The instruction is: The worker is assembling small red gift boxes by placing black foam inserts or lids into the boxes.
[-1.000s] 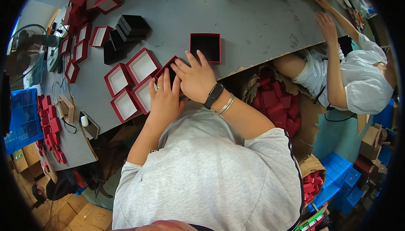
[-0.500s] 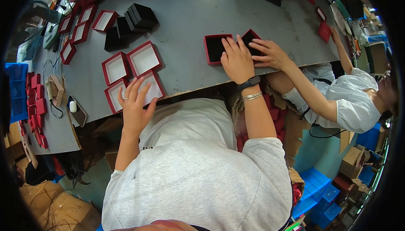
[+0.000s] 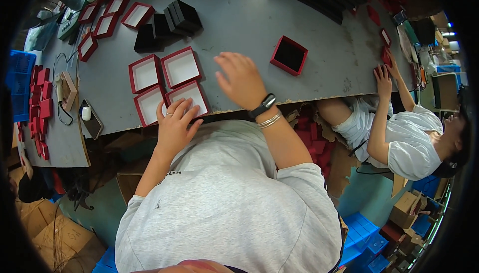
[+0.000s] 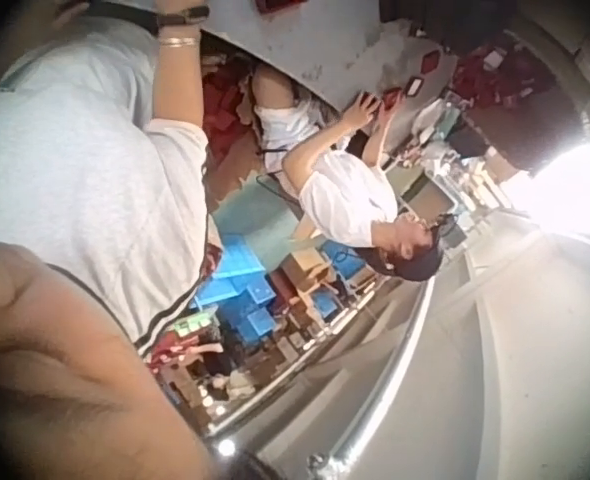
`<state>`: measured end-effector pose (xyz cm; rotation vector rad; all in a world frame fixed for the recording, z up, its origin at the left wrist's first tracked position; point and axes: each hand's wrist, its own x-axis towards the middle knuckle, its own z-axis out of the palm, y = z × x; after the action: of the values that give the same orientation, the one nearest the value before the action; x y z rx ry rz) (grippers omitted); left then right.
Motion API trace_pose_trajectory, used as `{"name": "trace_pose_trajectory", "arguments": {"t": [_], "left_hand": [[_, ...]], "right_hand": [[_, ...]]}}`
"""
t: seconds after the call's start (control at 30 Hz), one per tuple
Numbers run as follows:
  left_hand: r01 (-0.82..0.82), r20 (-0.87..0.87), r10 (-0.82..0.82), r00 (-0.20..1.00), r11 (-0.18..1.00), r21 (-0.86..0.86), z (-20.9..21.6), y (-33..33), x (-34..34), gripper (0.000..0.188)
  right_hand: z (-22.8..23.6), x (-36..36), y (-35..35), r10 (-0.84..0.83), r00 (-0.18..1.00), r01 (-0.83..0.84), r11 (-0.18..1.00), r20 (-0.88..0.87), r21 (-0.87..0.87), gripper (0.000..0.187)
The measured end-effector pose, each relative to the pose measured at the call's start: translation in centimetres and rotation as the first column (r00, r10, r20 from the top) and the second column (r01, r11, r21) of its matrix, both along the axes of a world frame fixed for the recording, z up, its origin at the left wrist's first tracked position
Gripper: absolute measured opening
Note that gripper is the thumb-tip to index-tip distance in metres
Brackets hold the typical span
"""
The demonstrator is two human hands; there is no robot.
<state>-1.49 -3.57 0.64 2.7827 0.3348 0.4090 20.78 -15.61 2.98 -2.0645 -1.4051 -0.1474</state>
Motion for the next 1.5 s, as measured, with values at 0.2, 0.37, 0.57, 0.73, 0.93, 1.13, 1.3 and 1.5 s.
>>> {"name": "trace_pose_trajectory", "arguments": {"t": [0.2, 0.37, 0.57, 0.73, 0.93, 1.13, 1.3, 1.5], "left_hand": [[0.033, 0.120, -0.043, 0.992, 0.996, 0.078, -1.1, -0.1, 1.0, 0.033], [0.005, 0.212, -0.019, 0.977, 0.998, 0.065, -1.7, -0.2, 1.0, 0.031], [0.004, 0.211, -0.020, 0.977, 0.997, 0.074, -1.7, -0.4, 1.4, 0.029], [-0.026, 0.219, 0.015, 0.976, 0.999, 0.048, -2.0, -0.4, 1.1, 0.030], [0.022, 0.231, -0.025, 0.973, 1.000, 0.015, -1.9, -0.1, 2.1, 0.028], [0.220, 0.160, -0.213, 0.964, 0.975, -0.024, -0.8, -0.1, 2.6, 0.029], [0.088, 0.177, -0.090, 0.980, 0.996, 0.022, -0.5, -0.7, 1.9, 0.047], [-0.191, 0.140, 0.198, 0.970, 0.979, -0.064, -0.9, -1.3, 1.4, 0.057]], "right_hand": [[0.0, -2.4, 6.3, 0.140, 0.990, -0.138, 0.988, -0.018, 0.065, 0.047], [-0.2, 0.0, 13.4, -0.010, 1.000, 0.012, 0.982, -0.016, 0.186, 0.066], [-2.7, 5.1, 17.3, -0.135, 0.975, 0.113, 0.985, -0.174, -0.131, 0.071], [0.1, 5.5, 10.4, -0.119, 0.987, 0.151, 0.915, -0.108, 0.374, 0.062], [-2.2, 2.2, -2.8, -0.011, 0.992, 0.032, 0.985, 0.124, -0.169, 0.075], [-2.3, 0.2, -5.4, 0.102, 0.980, -0.115, 0.991, -0.168, -0.065, 0.080], [-2.6, 1.5, -3.6, -0.088, 0.995, 0.083, 0.989, -0.036, -0.120, 0.079], [-2.1, 3.8, -2.2, -0.110, 0.867, 0.068, 0.992, -0.486, -0.104, 0.092]]}}
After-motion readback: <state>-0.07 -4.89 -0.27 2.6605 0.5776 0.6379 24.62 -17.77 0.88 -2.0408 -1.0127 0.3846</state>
